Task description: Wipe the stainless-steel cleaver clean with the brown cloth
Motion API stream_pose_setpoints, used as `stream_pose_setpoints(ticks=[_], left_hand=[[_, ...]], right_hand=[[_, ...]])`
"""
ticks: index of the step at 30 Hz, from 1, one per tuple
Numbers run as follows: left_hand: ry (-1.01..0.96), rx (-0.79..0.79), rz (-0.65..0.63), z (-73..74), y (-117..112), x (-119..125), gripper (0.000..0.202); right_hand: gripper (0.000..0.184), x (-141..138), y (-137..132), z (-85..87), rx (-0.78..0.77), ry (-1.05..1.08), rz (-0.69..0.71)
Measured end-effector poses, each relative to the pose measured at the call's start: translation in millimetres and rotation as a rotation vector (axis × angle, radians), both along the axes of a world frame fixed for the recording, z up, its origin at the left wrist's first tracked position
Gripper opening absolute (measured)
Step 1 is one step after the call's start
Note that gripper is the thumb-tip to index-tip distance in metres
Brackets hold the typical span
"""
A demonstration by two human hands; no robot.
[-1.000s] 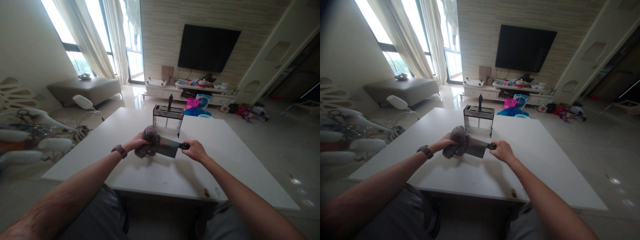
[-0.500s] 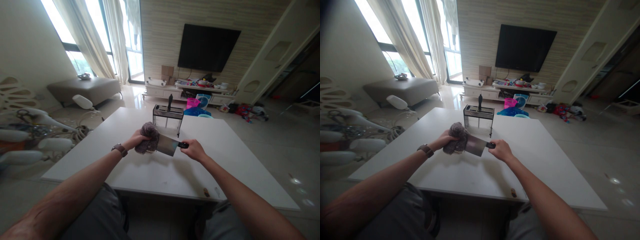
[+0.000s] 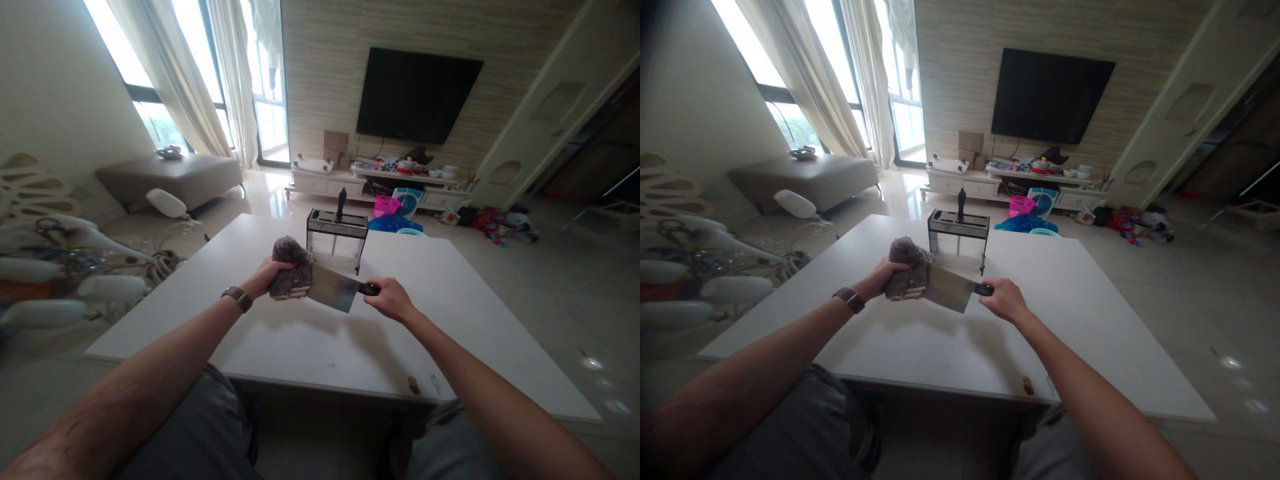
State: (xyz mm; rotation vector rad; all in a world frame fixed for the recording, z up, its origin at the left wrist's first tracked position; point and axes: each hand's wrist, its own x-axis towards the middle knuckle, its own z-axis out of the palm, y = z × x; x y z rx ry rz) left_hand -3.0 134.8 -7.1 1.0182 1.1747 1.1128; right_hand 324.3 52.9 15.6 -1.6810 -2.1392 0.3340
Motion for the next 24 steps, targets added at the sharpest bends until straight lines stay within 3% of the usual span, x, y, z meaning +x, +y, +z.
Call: stream_pose_setpoints(ticks=[5,14,19,24], left_hand=[[-0.001,-0.09,-0.316,7.0,-12.3,-10.0,0.058],[0.372,-0.137,-0.74,15.6,-25.1,-13.0,0.047],[0.583,-0.125,-0.925,18.8,-31.4,-2.3,0.046],[0.572,-0.215,-1.098,21.0,-35.3,4.3,0.043]], right_hand=[[0.021,3.9,-1.3,-2.6,-0.032,-0.046,0.019],[0.019,5.5,-2.3,2.8,-0.123,-0.135,0.185],[0.02,1.8,-3.4,4.6,-0.179,-0.133,0.275],[0.02,-1.9,-4.5,4.0,-0.24,-0.099,0.351]])
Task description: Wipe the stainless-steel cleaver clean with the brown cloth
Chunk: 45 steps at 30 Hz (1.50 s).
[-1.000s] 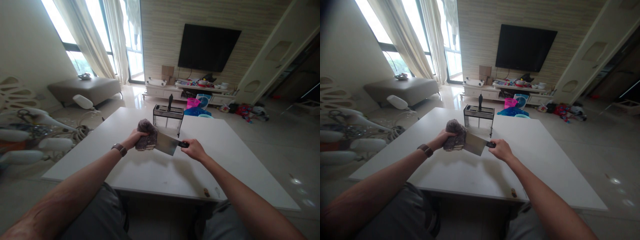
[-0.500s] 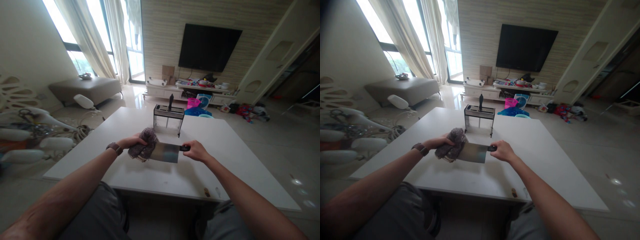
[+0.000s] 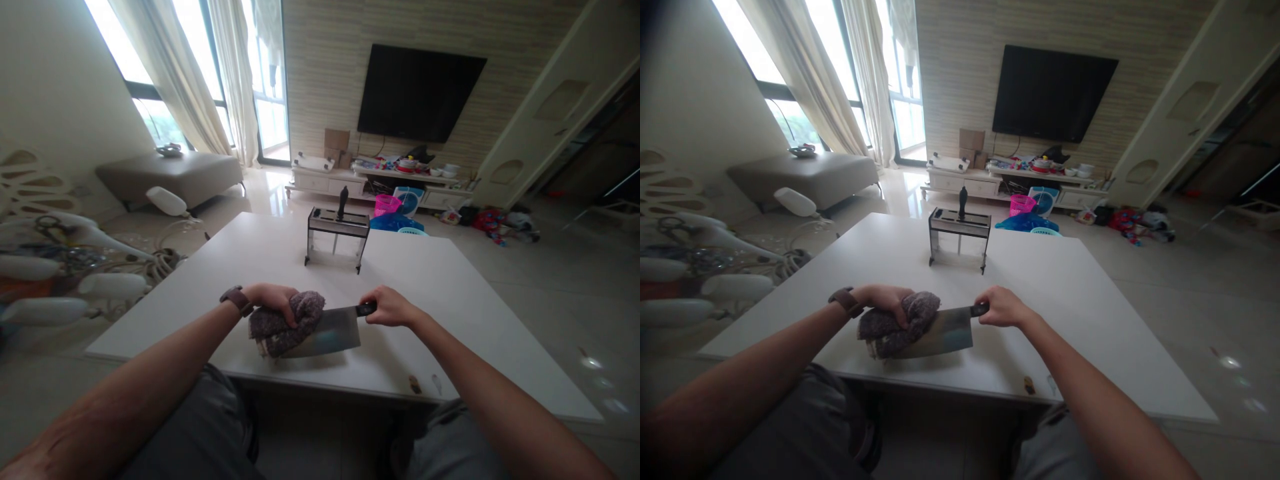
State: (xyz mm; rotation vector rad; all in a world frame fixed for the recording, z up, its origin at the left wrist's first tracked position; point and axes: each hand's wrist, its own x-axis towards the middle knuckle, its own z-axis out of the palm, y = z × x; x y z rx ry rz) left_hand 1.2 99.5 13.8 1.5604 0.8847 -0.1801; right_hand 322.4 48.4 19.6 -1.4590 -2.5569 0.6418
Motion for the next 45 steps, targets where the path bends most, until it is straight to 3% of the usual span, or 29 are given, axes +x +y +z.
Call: stream_pose_setpoints(ticks=[7,16,22,36,45], left_hand=[[-0.023,-0.016,-0.067,2.6,-11.4,19.0,0.04],[-0.11,0.126,-0.102,-14.8,-12.6,38.8,0.046],[-0.116,0.17,-0.085,-17.7,-14.7,43.3,0.048],[-0.163,0.228,-0.035,-19.3,-13.1,52.6,0.044],[-0.212,0.227,-0.051,-32.7,-9.4,49.8,0.043]], right_hand=[[0.019,-8.1,-2.3,-0.5,-0.033,0.03,0.092],[0.007,-21.8,-6.8,-3.5,-0.004,-0.033,0.119],[0.004,-33.4,-10.8,0.6,-0.005,-0.033,0.134],[0.024,-34.5,-11.6,-3.9,0.038,-0.022,0.135],[0.025,-33.8,-11.1,-9.4,0.047,-0.043,0.114]])
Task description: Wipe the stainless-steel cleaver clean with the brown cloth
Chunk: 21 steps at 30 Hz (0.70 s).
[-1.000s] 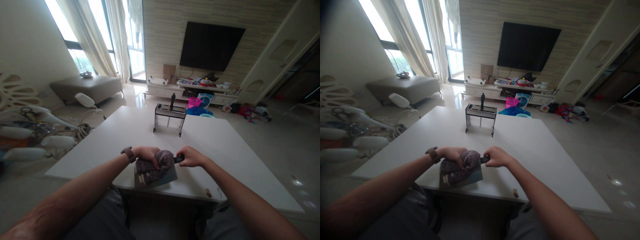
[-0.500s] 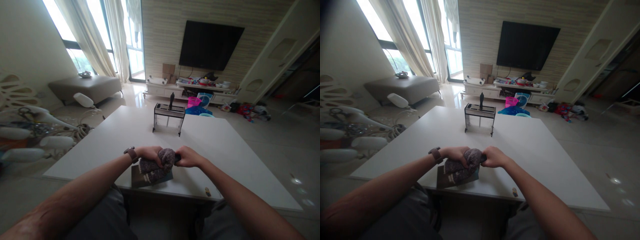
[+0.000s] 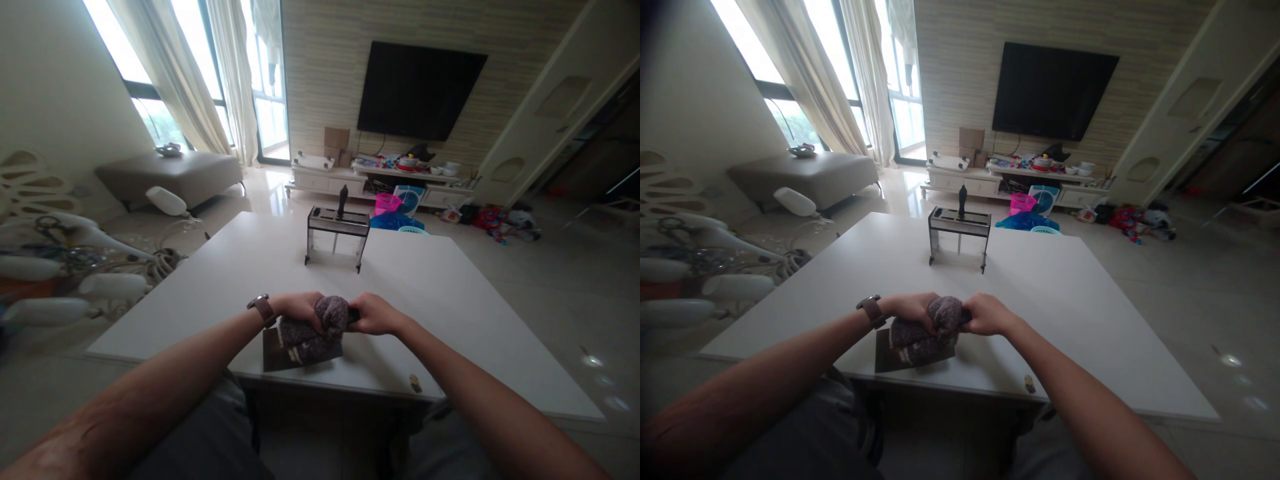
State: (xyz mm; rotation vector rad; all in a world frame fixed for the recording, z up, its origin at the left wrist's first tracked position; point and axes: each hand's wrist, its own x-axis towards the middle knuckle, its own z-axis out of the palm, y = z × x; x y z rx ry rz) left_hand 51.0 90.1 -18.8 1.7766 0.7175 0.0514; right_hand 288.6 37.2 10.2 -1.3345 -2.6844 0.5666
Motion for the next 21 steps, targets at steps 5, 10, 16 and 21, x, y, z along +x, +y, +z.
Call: stream_pose_setpoints(ticks=[5,10,16,21], left_hand=[[0.021,0.024,0.007,-2.2,-0.2,-1.7,0.047],[0.035,0.025,0.004,0.3,-3.0,-3.2,0.05],[0.015,-0.006,0.011,3.2,-5.3,-8.4,0.047],[0.012,-0.003,0.032,6.4,-4.8,-17.0,0.053]], right_hand=[[0.027,0.3,-1.6,-0.4,-0.008,0.006,0.002],[0.024,2.4,-3.5,1.0,-0.015,0.022,0.011],[0.018,8.3,-4.6,-0.3,-0.013,0.02,-0.007],[0.02,16.9,-4.4,-2.1,-0.006,0.015,-0.048]])
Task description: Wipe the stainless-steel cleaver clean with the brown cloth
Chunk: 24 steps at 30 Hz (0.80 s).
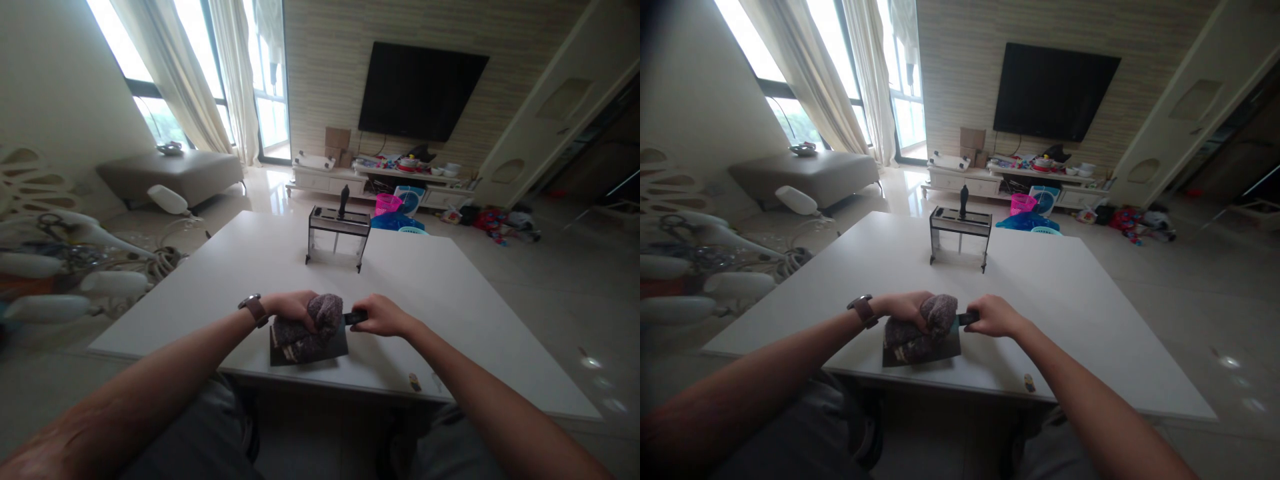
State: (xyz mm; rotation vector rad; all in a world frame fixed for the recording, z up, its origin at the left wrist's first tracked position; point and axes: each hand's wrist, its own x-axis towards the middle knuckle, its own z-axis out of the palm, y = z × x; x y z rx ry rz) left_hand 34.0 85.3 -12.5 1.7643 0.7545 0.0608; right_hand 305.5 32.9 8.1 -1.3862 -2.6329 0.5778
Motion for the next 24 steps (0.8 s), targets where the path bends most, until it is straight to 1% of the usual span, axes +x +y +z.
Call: stream_pose_setpoints(ticks=[4,8,11,15,24], left_hand=[[-0.04,-0.009,0.022,3.0,0.9,-8.9,0.052],[-0.036,-0.005,0.09,5.6,2.4,-18.0,0.052],[-0.061,-0.019,0.121,5.7,4.5,-25.3,0.049],[-0.077,-0.029,0.135,4.4,7.7,-34.4,0.051],[-0.168,-0.094,0.18,6.2,13.2,-43.1,0.047]], right_hand=[[0.019,6.8,0.4,2.1,0.008,0.005,-0.025],[0.017,12.3,0.4,6.4,-0.004,0.001,-0.054],[0.017,15.7,-0.2,8.5,-0.01,0.007,-0.077],[0.018,19.8,-1.1,9.0,-0.017,0.03,-0.096],[0.021,28.9,-1.2,7.6,0.008,0.052,-0.133]])
